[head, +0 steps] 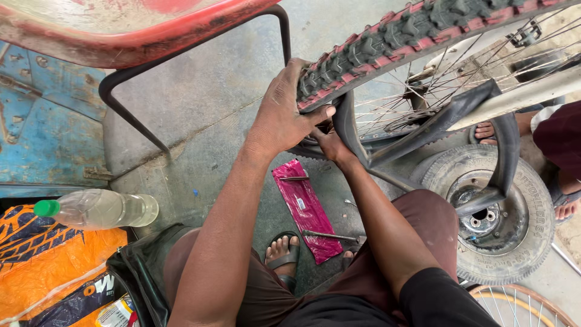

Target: The person removes an inner tube from a bicycle wheel, inspects the tube for leaks using a container of water, and applies a patch to the damaged area.

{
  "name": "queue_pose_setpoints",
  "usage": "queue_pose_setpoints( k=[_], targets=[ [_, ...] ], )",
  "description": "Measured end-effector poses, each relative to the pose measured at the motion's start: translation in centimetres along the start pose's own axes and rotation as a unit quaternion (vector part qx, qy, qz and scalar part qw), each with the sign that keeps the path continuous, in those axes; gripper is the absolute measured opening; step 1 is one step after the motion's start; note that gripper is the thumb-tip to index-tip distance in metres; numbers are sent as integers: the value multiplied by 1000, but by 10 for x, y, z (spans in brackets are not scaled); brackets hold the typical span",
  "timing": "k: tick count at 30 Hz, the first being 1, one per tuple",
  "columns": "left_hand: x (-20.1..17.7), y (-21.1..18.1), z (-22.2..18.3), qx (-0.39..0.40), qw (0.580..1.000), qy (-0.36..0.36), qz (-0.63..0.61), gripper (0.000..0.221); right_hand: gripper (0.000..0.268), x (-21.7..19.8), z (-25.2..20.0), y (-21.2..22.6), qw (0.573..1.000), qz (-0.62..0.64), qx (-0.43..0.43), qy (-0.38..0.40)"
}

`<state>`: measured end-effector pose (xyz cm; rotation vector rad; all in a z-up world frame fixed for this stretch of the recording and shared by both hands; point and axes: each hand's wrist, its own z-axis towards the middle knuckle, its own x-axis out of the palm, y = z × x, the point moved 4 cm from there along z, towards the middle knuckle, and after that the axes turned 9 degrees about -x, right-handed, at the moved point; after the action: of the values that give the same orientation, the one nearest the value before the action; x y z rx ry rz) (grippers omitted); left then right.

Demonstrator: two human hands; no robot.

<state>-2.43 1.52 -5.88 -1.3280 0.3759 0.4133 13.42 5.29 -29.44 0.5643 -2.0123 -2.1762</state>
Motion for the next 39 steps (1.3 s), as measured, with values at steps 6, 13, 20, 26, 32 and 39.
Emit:
queue_pose_setpoints(
  k=[6,13,20,26,32,39],
  targets=[
    [-1,2,2,-56,997,36,35,74,81,1,1,15,1000,10,5,14],
    [-1,3,1,-52,998,28,27,77,81,4,5,8,999,12,1,32],
    [-2,2,1,-45,999,21,15,77,80,0,0,20,1000,9,10,25],
    [-6,-1,-2,-17,1000,4,6,73,71,6,0,-29,997,51,49,8],
    [2,8,-2,-19,1000,12,11,77,32,8,2,-66,995,86,43,25],
    [2,41,-31,-90,983,-87,131,113,50,19,-57,26,993,-63,-26,-97]
  ],
)
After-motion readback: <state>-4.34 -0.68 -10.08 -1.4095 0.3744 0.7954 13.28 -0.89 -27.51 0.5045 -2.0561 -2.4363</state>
